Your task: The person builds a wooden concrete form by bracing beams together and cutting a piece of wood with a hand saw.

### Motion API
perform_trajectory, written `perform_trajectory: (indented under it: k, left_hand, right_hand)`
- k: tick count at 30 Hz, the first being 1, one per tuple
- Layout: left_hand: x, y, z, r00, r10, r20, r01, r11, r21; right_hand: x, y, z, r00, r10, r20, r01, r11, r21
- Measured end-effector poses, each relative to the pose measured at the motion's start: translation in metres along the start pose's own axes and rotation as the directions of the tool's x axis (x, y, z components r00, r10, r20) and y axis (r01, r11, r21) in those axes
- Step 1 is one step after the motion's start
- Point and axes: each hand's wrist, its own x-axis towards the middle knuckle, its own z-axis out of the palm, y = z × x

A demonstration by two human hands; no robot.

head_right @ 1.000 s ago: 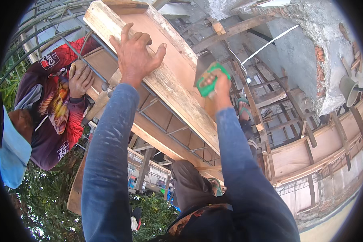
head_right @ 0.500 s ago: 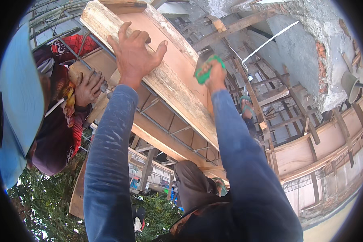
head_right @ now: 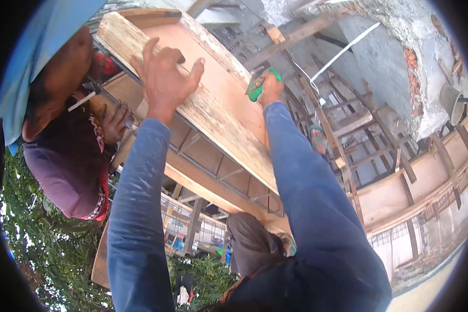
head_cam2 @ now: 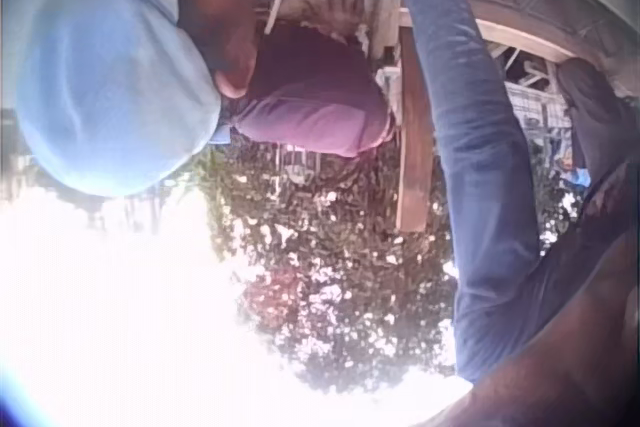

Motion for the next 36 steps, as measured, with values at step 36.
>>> perform_trajectory:
  k: [36]
  left_hand:
    - [-0.025, -0.023, -0.001, 0.998, -0.052, 0.020, 0.050, 0.997, 0.065]
  right_hand:
    - [-0.098, 0.019, -0.016, 0.985, 0.164, 0.056, -0.164, 0.986, -0.005]
